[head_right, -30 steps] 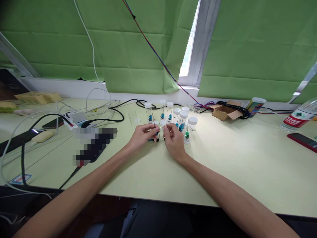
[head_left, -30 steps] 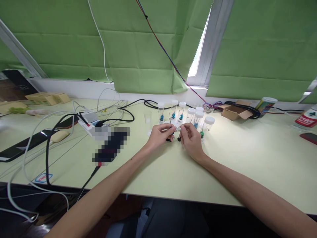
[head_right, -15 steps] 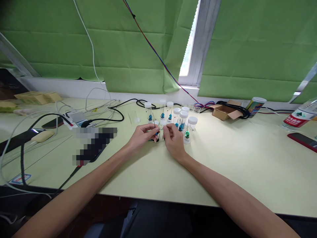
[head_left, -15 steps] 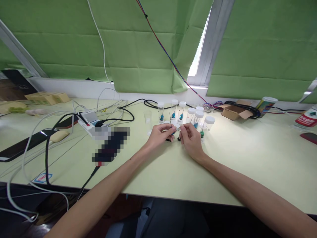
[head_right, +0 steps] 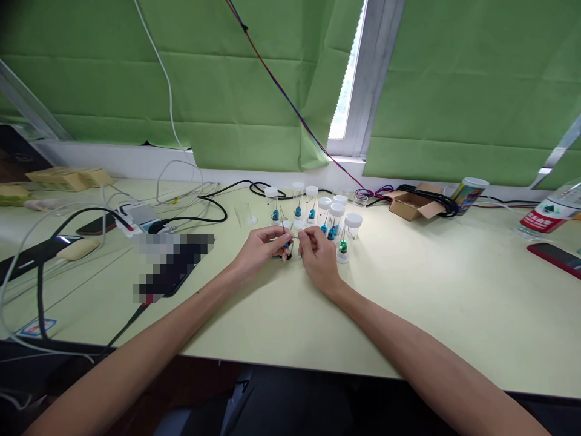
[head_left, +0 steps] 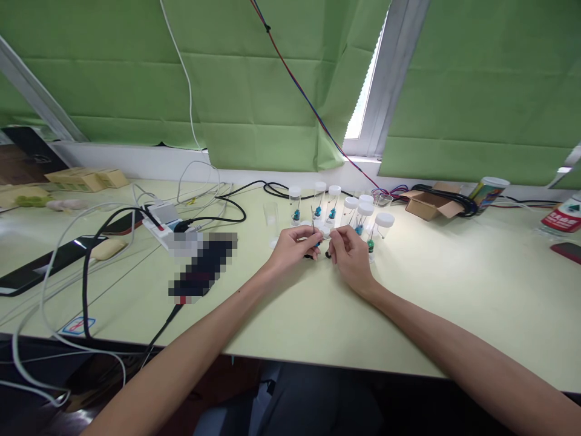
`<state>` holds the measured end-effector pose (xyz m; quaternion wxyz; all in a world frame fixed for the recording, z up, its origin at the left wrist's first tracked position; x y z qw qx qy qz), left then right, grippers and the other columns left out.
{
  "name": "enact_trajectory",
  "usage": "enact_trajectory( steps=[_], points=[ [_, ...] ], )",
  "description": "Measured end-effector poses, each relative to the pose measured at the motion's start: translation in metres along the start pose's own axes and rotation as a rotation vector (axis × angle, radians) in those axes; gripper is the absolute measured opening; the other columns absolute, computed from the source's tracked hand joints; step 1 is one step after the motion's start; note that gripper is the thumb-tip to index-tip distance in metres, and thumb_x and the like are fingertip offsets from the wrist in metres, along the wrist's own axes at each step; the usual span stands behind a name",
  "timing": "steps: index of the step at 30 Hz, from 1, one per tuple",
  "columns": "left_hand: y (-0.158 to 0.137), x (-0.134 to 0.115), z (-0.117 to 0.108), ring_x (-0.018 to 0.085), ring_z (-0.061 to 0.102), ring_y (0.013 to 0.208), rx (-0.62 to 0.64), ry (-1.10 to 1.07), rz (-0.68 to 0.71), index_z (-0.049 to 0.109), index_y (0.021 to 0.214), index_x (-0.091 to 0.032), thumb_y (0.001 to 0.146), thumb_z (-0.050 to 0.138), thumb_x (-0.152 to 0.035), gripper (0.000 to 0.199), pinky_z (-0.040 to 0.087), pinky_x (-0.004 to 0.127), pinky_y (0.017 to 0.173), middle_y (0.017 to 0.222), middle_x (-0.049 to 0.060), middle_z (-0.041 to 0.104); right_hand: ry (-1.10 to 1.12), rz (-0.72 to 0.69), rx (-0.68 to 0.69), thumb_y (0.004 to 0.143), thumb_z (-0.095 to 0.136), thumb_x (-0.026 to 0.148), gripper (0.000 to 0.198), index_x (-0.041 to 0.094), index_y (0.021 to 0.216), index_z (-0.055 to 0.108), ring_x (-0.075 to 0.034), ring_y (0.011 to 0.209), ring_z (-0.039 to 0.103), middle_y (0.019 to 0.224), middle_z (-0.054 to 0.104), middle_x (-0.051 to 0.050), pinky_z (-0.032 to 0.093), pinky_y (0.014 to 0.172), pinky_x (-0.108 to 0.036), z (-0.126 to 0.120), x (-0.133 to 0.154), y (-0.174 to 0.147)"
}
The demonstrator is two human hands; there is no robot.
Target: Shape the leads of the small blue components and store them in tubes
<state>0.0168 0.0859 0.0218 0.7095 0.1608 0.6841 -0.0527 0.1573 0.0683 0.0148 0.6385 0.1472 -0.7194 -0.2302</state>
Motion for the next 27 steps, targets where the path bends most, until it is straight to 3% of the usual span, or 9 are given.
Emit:
enact_trajectory(
  steps=[18,27],
  points=[
    [0.0002,-0.0006,0.0,0.012,0.057,0.064,0.004,0.028,0.018,0.072,0.08,-0.017,0.074,0.076,-0.048,0.032,0.053,0.029,0.063,0.082,0.003,0.061,-0.113,-0.015,0.007,0.101,0.044,0.052,0.044,0.021,0.069,0.051,-0.011,0.051,0.048,0.055,0.052,0.003,0.04,0.056,-0.026,0.0,0.0026,0.0],
    [-0.0008,-0.0038,0.0001,0.012,0.057,0.063,0.003,0.077,0.04,0.07,0.08,-0.017,0.073,0.077,-0.05,0.035,0.053,0.029,0.061,0.08,0.003,0.061,-0.085,0.016,0.012,0.098,0.044,0.059,0.048,0.022,0.069,0.052,-0.011,0.046,0.046,0.053,0.052,0.004,0.038,0.05,-0.025,0.0009,-0.0022,0.0011]
  ],
)
Point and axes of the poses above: each hand's wrist, its own y-axis towards the middle knuckle, its own z-axis out of the palm, x = y × z, the point moved 8 cm from there along y, towards the middle knuckle
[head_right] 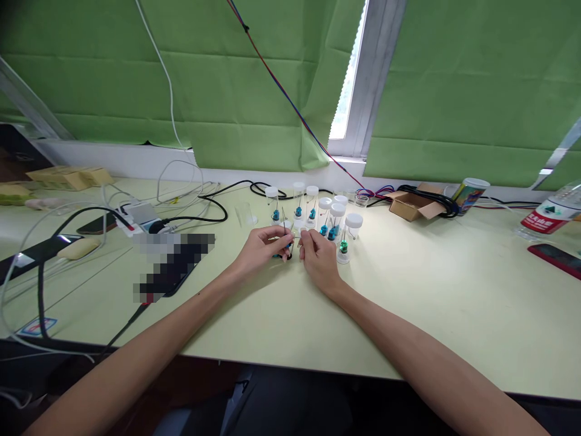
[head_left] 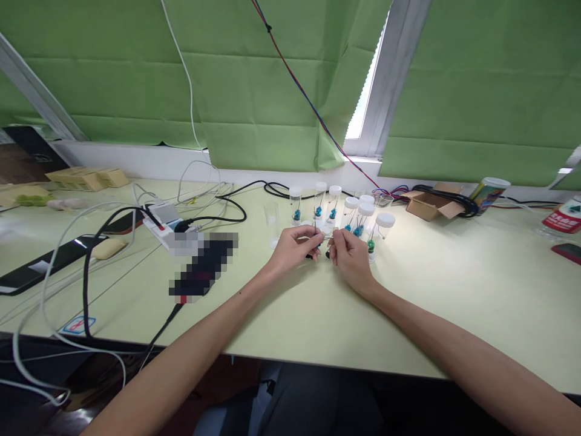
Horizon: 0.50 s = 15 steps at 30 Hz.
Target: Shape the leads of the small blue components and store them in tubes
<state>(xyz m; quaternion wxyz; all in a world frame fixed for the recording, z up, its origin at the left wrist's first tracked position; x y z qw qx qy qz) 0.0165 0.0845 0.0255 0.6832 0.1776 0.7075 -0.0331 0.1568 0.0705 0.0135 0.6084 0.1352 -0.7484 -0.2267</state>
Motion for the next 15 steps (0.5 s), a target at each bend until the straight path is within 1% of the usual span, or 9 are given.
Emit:
enact_trajectory(
  steps=[7,15],
  points=[
    [0.001,0.0017,-0.0008,0.013,0.058,0.062,-0.011,0.007,0.005,0.07,0.08,-0.018,0.073,0.076,-0.052,0.036,0.053,0.029,0.06,0.077,0.003,0.062,0.015,0.038,0.004,0.096,0.046,0.062,0.049,0.022,0.068,0.052,-0.011,0.04,0.045,0.046,0.048,0.006,0.036,0.046,-0.025,0.0,-0.0037,0.0],
    [0.0009,0.0021,-0.001,0.013,0.058,0.063,-0.008,0.014,0.009,0.07,0.081,-0.017,0.074,0.075,-0.052,0.036,0.054,0.028,0.06,0.078,0.003,0.061,-0.003,0.03,0.006,0.098,0.045,0.058,0.047,0.022,0.068,0.052,-0.011,0.039,0.043,0.043,0.046,0.006,0.036,0.047,-0.026,0.0,-0.0035,0.0001]
  ],
)
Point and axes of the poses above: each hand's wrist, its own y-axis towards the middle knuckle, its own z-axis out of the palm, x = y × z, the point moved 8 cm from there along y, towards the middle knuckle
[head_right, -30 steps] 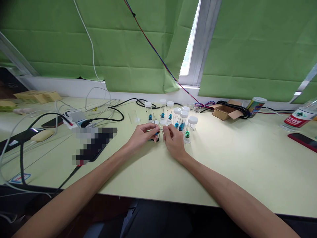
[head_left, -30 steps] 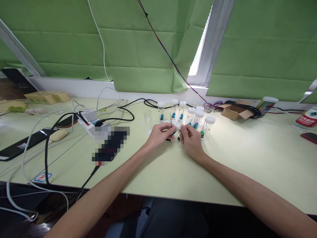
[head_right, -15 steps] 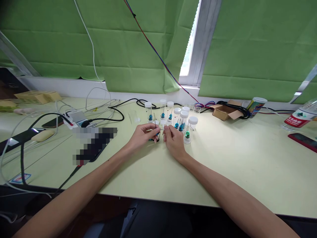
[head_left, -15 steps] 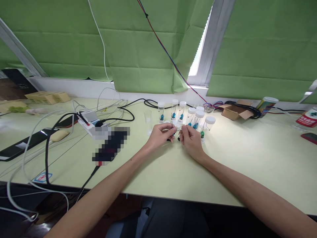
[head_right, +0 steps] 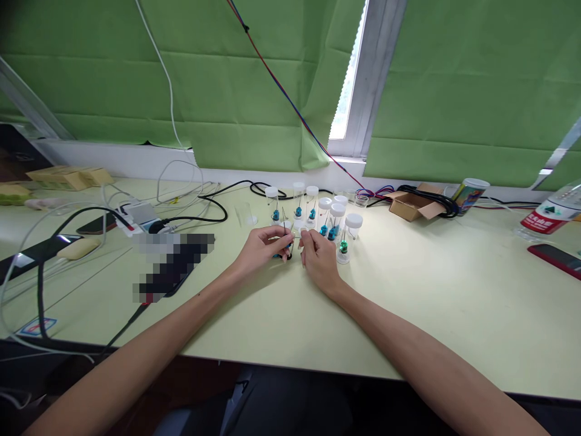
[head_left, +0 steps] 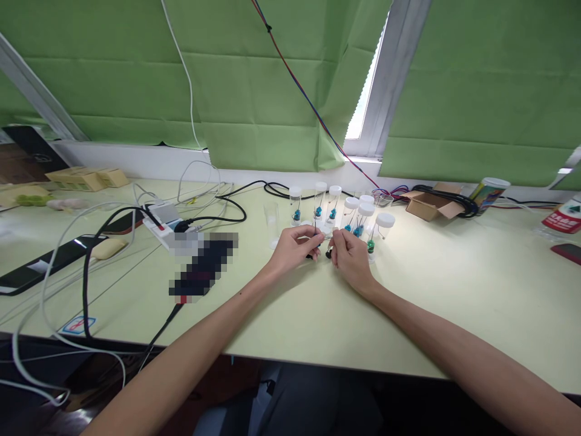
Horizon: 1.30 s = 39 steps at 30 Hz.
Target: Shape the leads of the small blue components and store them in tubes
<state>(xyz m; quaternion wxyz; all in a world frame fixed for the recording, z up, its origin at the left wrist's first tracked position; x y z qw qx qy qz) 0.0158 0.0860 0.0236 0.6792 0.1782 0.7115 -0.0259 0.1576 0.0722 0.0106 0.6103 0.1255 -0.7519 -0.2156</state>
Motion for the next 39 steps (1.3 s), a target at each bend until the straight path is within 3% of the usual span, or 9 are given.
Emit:
enact_trajectory(
  steps=[13,27,39],
  points=[
    [0.0001,-0.0003,0.0003,0.013,0.058,0.063,-0.007,0.003,-0.003,0.07,0.08,-0.018,0.072,0.076,-0.054,0.037,0.053,0.029,0.061,0.081,0.003,0.062,0.002,0.005,0.018,0.096,0.045,0.062,0.048,0.022,0.071,0.055,-0.011,0.038,0.043,0.042,0.046,0.007,0.036,0.048,-0.027,0.0019,0.0047,-0.0002],
    [0.0002,0.0006,-0.0017,0.013,0.059,0.062,-0.042,-0.042,-0.011,0.07,0.079,-0.017,0.07,0.08,-0.048,0.034,0.053,0.029,0.061,0.077,0.001,0.06,0.054,0.004,0.018,0.098,0.05,0.049,0.033,0.022,0.081,0.054,-0.01,0.042,0.046,0.05,0.05,0.007,0.039,0.048,-0.024,0.0023,0.0047,-0.0014],
    [0.0009,0.002,-0.0038,0.013,0.059,0.061,-0.057,-0.012,0.022,0.07,0.08,-0.017,0.072,0.079,-0.047,0.032,0.052,0.028,0.058,0.076,0.002,0.061,0.064,0.011,0.039,0.098,0.05,0.05,0.032,0.021,0.083,0.053,-0.009,0.041,0.045,0.048,0.05,0.007,0.038,0.047,-0.023,0.0039,0.0032,-0.0017]
  ],
)
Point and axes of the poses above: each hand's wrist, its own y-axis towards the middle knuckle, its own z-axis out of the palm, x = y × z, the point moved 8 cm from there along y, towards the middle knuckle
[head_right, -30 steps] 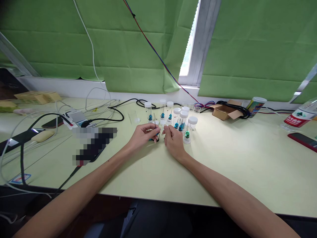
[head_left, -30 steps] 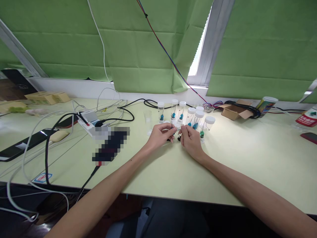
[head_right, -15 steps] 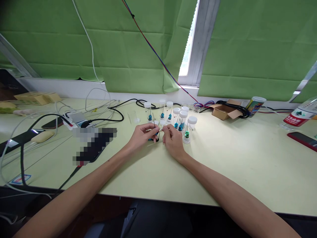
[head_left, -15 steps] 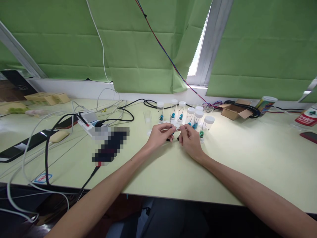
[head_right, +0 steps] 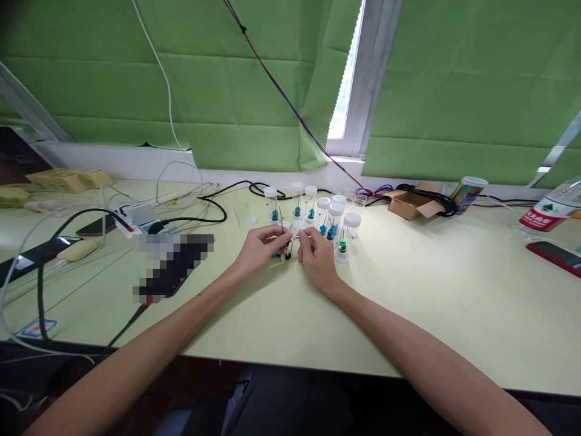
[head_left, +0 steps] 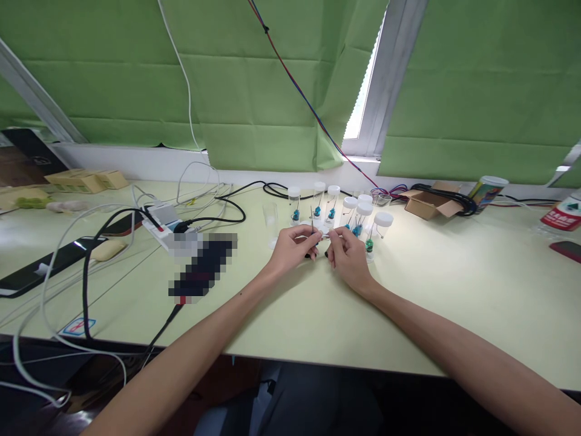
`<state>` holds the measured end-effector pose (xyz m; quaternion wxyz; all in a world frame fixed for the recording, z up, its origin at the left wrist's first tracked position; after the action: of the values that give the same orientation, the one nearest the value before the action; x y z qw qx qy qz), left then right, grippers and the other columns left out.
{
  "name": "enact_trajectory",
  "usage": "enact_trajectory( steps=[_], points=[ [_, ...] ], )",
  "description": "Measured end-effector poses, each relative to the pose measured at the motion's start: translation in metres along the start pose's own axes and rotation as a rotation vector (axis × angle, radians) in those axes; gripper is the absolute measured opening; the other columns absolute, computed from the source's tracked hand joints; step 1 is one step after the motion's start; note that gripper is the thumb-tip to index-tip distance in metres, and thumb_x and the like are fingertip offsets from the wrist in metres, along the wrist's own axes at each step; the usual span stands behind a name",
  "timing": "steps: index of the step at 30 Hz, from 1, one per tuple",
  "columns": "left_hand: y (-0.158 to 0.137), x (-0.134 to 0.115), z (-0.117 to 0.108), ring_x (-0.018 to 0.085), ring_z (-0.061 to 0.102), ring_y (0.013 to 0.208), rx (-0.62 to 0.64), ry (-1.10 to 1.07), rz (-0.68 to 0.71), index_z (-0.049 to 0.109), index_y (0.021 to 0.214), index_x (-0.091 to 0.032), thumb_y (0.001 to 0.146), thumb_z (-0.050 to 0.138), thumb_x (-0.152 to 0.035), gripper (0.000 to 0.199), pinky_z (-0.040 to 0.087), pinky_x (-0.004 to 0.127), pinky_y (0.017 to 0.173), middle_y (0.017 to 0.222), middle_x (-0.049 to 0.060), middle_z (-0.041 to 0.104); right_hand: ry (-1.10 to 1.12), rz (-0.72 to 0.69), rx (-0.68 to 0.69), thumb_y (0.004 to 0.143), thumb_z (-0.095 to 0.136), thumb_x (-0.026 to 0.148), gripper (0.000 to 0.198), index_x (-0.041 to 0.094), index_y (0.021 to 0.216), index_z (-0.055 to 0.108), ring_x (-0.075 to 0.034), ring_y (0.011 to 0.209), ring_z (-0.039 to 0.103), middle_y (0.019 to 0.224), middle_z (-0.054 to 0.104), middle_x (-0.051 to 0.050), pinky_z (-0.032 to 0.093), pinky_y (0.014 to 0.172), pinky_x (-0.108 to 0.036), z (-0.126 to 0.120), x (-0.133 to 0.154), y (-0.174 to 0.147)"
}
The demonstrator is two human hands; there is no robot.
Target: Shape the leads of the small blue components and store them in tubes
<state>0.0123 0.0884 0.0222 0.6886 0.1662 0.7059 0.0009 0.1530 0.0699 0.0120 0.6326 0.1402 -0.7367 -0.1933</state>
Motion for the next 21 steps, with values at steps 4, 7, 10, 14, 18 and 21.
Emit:
enact_trajectory(
  steps=[4,7,10,14,18,21],
  points=[
    [-0.0005,-0.0011,0.0002,0.013,0.059,0.06,-0.006,-0.015,-0.009,0.07,0.08,-0.017,0.073,0.078,-0.047,0.032,0.052,0.029,0.059,0.075,0.001,0.06,0.008,-0.02,-0.001,0.098,0.051,0.05,0.033,0.021,0.082,0.053,-0.009,0.04,0.045,0.049,0.05,0.007,0.038,0.046,-0.023,-0.0004,0.0011,-0.0003],
    [-0.0009,-0.0021,-0.0006,0.012,0.058,0.059,-0.022,-0.031,-0.029,0.069,0.079,-0.016,0.072,0.079,-0.047,0.033,0.052,0.029,0.061,0.075,0.001,0.06,0.033,-0.046,-0.001,0.097,0.052,0.05,0.031,0.021,0.084,0.053,-0.009,0.041,0.045,0.053,0.05,0.007,0.038,0.045,-0.023,-0.0002,0.0029,-0.0004],
    [-0.0013,-0.0031,-0.002,0.011,0.057,0.056,-0.046,-0.049,-0.052,0.068,0.077,-0.016,0.072,0.079,-0.047,0.033,0.05,0.03,0.061,0.075,0.001,0.06,0.056,-0.07,-0.013,0.096,0.054,0.049,0.03,0.021,0.087,0.054,-0.009,0.044,0.046,0.056,0.05,0.006,0.039,0.045,-0.023,-0.0003,0.0054,-0.0004],
    [-0.0014,-0.003,-0.0033,0.01,0.056,0.053,-0.072,-0.072,-0.074,0.069,0.076,-0.015,0.072,0.079,-0.045,0.032,0.048,0.031,0.061,0.074,0.001,0.06,0.062,-0.08,-0.032,0.094,0.058,0.049,0.029,0.021,0.092,0.056,-0.01,0.047,0.049,0.061,0.053,0.005,0.04,0.046,-0.024,-0.0014,0.0069,-0.0003],
    [-0.0007,-0.0003,-0.0041,0.01,0.056,0.054,-0.091,-0.119,-0.086,0.069,0.076,-0.015,0.071,0.08,-0.043,0.03,0.047,0.03,0.059,0.079,0.003,0.062,0.042,-0.116,-0.044,0.094,0.059,0.046,0.026,0.02,0.099,0.058,-0.01,0.05,0.052,0.066,0.056,0.003,0.042,0.048,-0.024,-0.0028,0.0078,-0.0009],
    [-0.0002,0.0024,-0.0041,0.011,0.057,0.057,-0.089,-0.152,-0.098,0.07,0.078,-0.015,0.071,0.081,-0.042,0.03,0.046,0.029,0.058,0.082,0.004,0.063,0.041,-0.131,-0.041,0.094,0.059,0.044,0.025,0.021,0.102,0.059,-0.01,0.05,0.052,0.069,0.058,0.003,0.043,0.048,-0.024,-0.0025,0.0073,-0.0012]
  ],
)
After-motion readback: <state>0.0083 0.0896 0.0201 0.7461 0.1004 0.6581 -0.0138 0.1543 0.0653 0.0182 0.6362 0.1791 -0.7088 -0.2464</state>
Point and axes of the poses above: each hand's wrist, its own y-axis towards the middle knuckle, its own z-axis out of the palm, x = y × z, the point moved 8 cm from there along y, towards the middle knuckle
